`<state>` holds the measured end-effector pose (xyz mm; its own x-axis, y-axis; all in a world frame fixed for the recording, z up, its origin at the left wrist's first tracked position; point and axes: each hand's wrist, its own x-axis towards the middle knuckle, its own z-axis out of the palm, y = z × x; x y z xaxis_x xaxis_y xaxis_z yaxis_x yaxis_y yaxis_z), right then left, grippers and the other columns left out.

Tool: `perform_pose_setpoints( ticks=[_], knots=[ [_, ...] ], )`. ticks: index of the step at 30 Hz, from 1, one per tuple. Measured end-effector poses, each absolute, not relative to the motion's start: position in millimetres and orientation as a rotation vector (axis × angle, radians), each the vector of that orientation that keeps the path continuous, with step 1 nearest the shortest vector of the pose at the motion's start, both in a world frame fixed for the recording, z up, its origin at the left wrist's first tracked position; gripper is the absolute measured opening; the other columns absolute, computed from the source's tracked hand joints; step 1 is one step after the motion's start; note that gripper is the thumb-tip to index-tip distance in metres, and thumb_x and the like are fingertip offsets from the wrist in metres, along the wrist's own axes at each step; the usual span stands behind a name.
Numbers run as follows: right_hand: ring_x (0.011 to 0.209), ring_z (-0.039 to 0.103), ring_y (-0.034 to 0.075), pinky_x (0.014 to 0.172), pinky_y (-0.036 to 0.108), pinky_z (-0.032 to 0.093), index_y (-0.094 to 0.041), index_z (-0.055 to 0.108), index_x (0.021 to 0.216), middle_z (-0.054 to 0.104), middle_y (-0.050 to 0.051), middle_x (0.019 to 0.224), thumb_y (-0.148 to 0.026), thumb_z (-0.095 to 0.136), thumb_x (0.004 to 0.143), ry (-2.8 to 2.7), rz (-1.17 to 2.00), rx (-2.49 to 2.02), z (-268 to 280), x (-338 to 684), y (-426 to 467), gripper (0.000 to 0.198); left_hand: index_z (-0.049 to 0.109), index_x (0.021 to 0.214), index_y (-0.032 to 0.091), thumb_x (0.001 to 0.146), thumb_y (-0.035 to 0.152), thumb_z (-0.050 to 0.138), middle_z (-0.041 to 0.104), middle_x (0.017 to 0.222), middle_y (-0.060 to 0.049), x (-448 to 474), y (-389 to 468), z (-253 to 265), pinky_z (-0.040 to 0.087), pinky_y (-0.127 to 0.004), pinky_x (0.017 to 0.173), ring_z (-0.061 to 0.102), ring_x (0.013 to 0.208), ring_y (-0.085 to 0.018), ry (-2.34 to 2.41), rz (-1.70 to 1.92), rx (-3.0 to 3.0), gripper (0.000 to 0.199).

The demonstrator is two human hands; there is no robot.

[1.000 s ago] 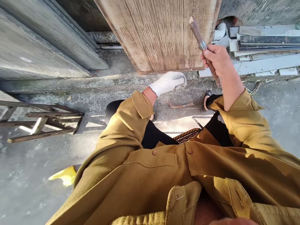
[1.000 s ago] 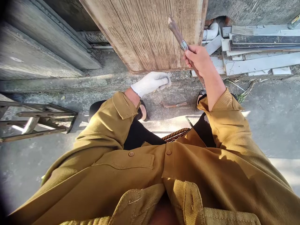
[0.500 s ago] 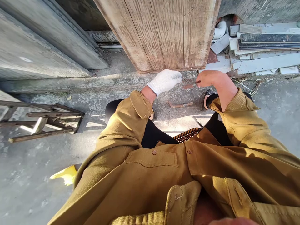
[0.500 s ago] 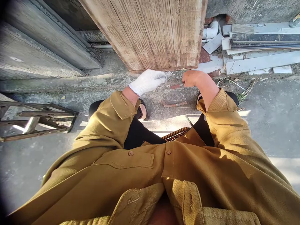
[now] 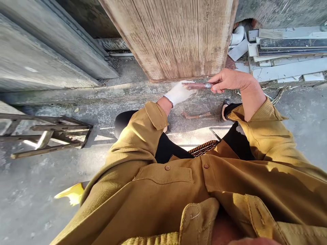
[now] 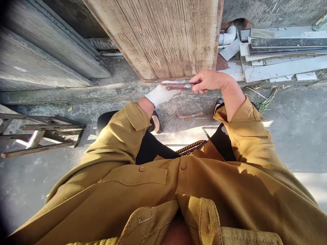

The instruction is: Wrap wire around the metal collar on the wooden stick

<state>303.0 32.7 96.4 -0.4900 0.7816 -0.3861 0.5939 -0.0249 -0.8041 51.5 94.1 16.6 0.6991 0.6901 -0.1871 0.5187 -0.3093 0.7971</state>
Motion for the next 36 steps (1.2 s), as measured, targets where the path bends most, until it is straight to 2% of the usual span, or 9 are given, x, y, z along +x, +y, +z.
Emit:
perform_pose_setpoints(
  ticks=[7,12,14,16,18,20,27,33,36],
  knots=[
    [0.064,0.057,0.017,0.061,0.03,0.046,-0.02,0.072,0.086,0.063,0.004,0.07,-0.048,0.078,0.099,-1.875,1.322,-1.658,72.7,286.6,37.7,0.032,0.069,0.082,0.018,0.09,0.029,0.054,0.064,0.069,0.0,58.6,63.9,34.6,0.041,-0.028,0.063,0.054,0.062,-0.015,0.755,0.01,1.98,0.02],
    [0.062,0.057,0.02,0.062,0.032,0.042,-0.018,0.07,0.076,0.056,0.004,0.059,-0.031,0.08,0.095,-2.301,0.919,-2.037,59.2,278.7,43.5,0.025,0.074,0.082,0.019,0.092,0.032,0.054,0.069,0.076,-0.002,56.8,66.9,33.1,0.038,-0.03,0.067,0.056,0.07,-0.017,0.772,-0.014,2.284,0.025],
    [0.059,0.055,0.018,0.061,0.031,0.039,-0.017,0.07,0.072,0.057,0.004,0.056,-0.025,0.081,0.092,-2.548,1.063,-2.064,61.4,276.2,42.2,0.024,0.074,0.08,0.02,0.09,0.032,0.058,0.068,0.075,-0.002,54.0,70.4,31.6,0.036,-0.03,0.066,0.055,0.07,-0.018,0.764,-0.042,2.346,0.023],
    [0.058,0.055,0.016,0.061,0.028,0.039,-0.017,0.074,0.076,0.061,0.001,0.058,-0.026,0.08,0.092,-2.684,1.489,-1.861,68.8,276.2,38.6,0.02,0.075,0.081,0.019,0.089,0.031,0.061,0.068,0.075,-0.001,50.5,73.7,33.7,0.038,-0.029,0.068,0.057,0.071,-0.017,0.714,-0.031,2.299,0.02],
    [0.06,0.057,0.014,0.062,0.026,0.04,-0.018,0.079,0.086,0.066,-0.001,0.065,-0.03,0.08,0.092,-2.596,1.872,-1.482,80.1,280.7,33.5,0.014,0.075,0.084,0.018,0.088,0.028,0.063,0.069,0.077,0.0,47.5,76.2,39.1,0.042,-0.027,0.07,0.059,0.073,-0.016,0.666,0.022,2.161,0.016],
    [0.064,0.058,0.013,0.063,0.024,0.042,-0.017,0.081,0.096,0.069,0.0,0.074,-0.034,0.082,0.09,-2.314,1.956,-1.21,92.3,289.1,27.8,0.017,0.074,0.089,0.017,0.091,0.028,0.065,0.071,0.078,-0.001,46.2,77.2,45.6,0.046,-0.026,0.069,0.06,0.071,-0.014,0.68,0.127,1.978,0.015],
    [0.062,0.047,0.011,0.057,0.025,0.035,-0.016,0.061,0.081,0.061,0.003,0.078,-0.013,0.058,0.106,-1.237,1.299,-1.418,102.1,298.5,25.1,0.025,0.07,0.088,0.016,0.099,0.026,0.059,0.057,0.06,0.001,54.0,66.7,47.3,0.041,-0.025,0.055,0.047,0.052,-0.01,0.704,0.259,1.678,0.019],
    [0.081,0.057,0.021,0.076,0.032,0.044,-0.018,0.06,0.076,0.06,0.006,0.072,-0.013,0.068,0.101,-1.818,0.701,-2.137,85.3,289.3,42.0,0.027,0.076,0.092,0.016,0.094,0.025,0.058,0.06,0.064,0.001,50.7,68.7,44.6,0.041,-0.026,0.06,0.052,0.057,-0.012,0.681,0.171,1.881,0.02],
    [0.081,0.061,0.023,0.081,0.036,0.046,-0.018,0.062,0.069,0.059,0.005,0.066,-0.009,0.079,0.088,-2.011,0.96,-2.08,78.8,291.1,43.3,0.027,0.076,0.089,0.014,0.092,0.028,0.058,0.064,0.069,-0.001,44.3,79.1,49.2,0.046,-0.027,0.067,0.059,0.068,-0.015,0.81,0.225,2.014,0.023]
  ],
)
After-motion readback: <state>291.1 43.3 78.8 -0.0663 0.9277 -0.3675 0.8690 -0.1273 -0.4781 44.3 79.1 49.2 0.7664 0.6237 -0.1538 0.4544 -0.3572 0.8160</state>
